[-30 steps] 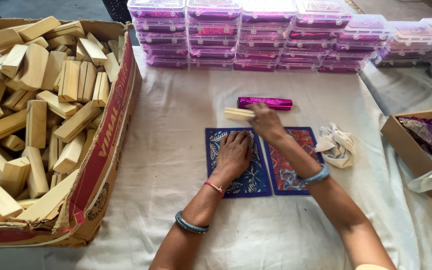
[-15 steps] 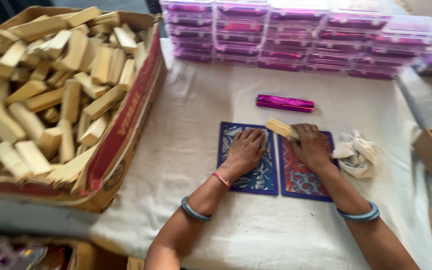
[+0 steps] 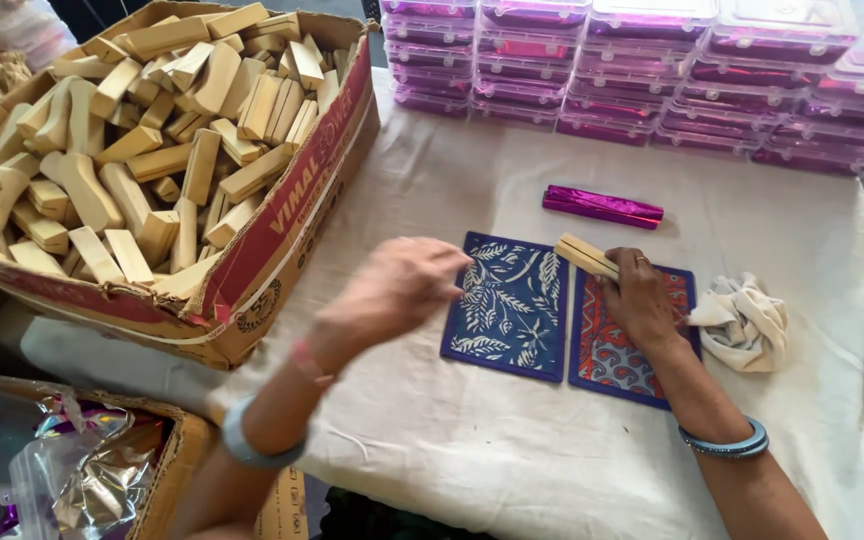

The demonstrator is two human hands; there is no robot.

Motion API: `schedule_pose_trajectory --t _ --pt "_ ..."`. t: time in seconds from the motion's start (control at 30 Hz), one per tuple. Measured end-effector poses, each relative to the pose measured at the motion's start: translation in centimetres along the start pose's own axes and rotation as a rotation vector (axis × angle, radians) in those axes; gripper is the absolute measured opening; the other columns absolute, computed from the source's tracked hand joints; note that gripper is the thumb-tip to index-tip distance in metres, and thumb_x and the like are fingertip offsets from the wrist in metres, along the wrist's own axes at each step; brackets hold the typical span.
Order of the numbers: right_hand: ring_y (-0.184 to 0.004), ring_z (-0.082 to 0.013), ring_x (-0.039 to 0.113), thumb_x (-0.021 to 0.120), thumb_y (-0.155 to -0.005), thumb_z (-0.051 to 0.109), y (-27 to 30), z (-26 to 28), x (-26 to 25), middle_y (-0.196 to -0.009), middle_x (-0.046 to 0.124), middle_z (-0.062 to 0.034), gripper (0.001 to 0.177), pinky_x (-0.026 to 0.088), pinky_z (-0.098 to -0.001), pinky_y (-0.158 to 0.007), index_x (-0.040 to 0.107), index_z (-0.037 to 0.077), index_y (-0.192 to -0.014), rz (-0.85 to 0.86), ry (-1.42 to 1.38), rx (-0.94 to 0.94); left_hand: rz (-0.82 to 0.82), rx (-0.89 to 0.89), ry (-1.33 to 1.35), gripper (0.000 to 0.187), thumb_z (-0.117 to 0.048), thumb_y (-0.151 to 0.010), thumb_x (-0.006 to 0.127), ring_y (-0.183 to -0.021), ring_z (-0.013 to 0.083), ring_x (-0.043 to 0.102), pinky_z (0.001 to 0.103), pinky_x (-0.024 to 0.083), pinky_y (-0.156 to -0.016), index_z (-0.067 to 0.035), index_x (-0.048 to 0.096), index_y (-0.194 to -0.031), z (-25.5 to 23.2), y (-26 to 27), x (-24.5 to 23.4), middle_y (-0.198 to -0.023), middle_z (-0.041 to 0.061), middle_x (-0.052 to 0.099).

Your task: The person wraps small wooden blocks in shiny metallic foil. They place a block on a sheet of foil, fold the foil around it to form a neat rectangular package, and set the wrapped item aside. The process is repeated with additional blocks and foil sheets.

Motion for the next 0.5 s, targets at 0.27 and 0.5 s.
schedule_pose_trajectory --t 0.27,0.5 --pt "-0.114 -0.0344 0.064 0.071 -0.092 0.019 0.5 0.5 0.8 -0.118 0.068 -0.0167 0.039 0.050 -0.0490 -0.097 0.061 0.004 -0.127 0.064 0.203 0.019 -0.223 -0.538 -0.351 0.033 -0.037 -0.101 0.061 -0.094 0.0258 0.075 0.039 0.060 -0.080 -0.014 0.072 -0.122 2.1 15.5 -11.0 -0.112 0.007 0.076" --pt "-0.119 -0.0328 0.061 0.068 -0.092 0.022 1.0 0.7 0.6 -0.126 0.065 -0.0147 0.047 0.045 -0.0493 -0.101 0.058 0.006 -0.135 0.091 0.231 0.015 0.075 -0.977 -0.484 0.050 -0.051 -0.094 0.060 -0.093 0.0323 0.078 0.045 0.064 -0.084 -0.016 0.070 -0.127 18.8 41.0 5.9 -0.110 0.016 0.074"
Point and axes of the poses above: each hand's wrist, its own y-axis away from the middle knuckle, its own x-axis out of the palm, z = x × y, the point moved 1 cm from there along -y, towards the middle knuckle
